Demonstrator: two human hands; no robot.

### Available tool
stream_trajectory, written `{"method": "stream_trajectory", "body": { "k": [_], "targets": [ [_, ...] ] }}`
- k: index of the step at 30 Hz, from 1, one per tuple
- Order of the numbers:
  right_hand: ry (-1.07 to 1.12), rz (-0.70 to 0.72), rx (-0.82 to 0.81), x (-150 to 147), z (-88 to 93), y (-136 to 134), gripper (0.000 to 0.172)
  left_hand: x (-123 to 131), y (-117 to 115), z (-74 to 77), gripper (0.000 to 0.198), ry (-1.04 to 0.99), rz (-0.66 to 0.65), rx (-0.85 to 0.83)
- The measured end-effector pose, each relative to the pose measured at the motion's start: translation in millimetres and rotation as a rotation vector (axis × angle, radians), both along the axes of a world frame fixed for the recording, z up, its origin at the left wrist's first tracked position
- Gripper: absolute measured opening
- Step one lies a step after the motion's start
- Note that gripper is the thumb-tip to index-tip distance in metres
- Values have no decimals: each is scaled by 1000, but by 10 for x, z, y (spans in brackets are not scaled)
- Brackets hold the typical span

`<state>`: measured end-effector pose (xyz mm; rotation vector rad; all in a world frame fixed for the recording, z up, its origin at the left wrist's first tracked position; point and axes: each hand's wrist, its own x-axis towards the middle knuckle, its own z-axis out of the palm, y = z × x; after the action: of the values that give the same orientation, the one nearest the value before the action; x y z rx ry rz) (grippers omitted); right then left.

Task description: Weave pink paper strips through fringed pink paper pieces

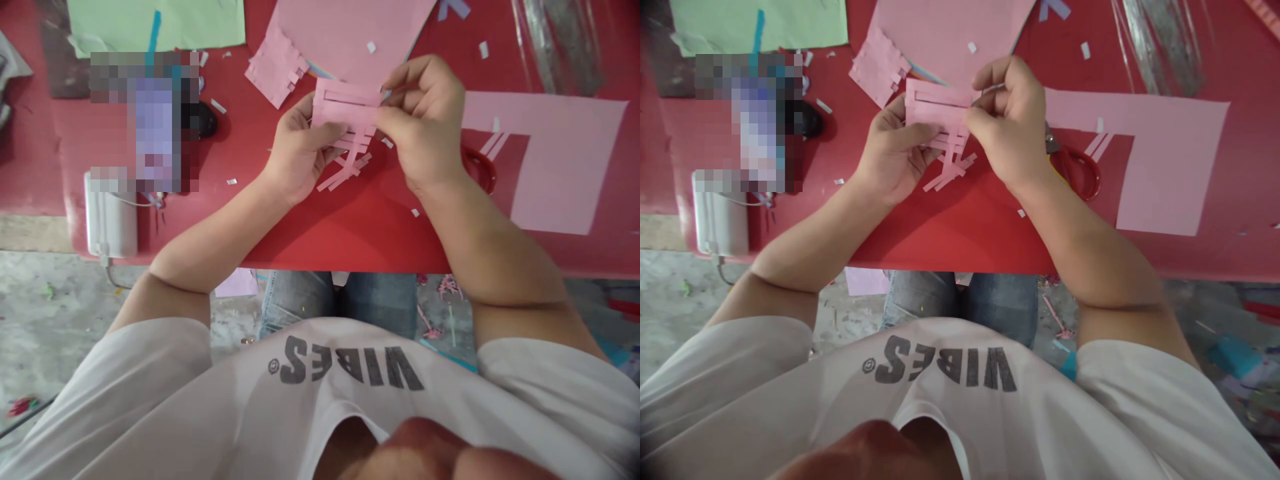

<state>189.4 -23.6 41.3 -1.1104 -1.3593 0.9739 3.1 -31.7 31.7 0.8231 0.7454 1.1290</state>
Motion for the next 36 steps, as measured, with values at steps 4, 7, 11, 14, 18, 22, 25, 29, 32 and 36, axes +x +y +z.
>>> {"method": "stream_trajectory", "body": {
  "k": [4,7,11,14,18,22,25,29,32,36],
  "targets": [
    [-39,27,-67,9,2,-15,33,20,-11,2,22,22,47,-14],
    [7,44,-73,4,34,-33,38,39,-29,31,21,44,54,28],
    [82,81,-105,-19,53,-40,42,56,-44,32,24,76,39,67],
    [118,70,-111,-41,42,-31,41,62,-33,1,27,98,46,55],
    [97,53,-108,-46,58,-28,37,62,-15,-25,22,69,44,74],
    [67,38,-106,-23,95,-38,28,46,-13,-23,20,67,36,63],
    [67,63,-87,-6,109,-44,36,33,-11,-28,24,89,30,36],
    [59,79,-97,5,92,-38,42,19,-1,-10,23,41,24,54],
    [71,56,-111,6,48,-16,43,-13,28,57,10,-73,-43,-27],
    [136,47,-197,1,-36,5,39,-84,67,181,39,-167,-128,-239]
  ]
}}
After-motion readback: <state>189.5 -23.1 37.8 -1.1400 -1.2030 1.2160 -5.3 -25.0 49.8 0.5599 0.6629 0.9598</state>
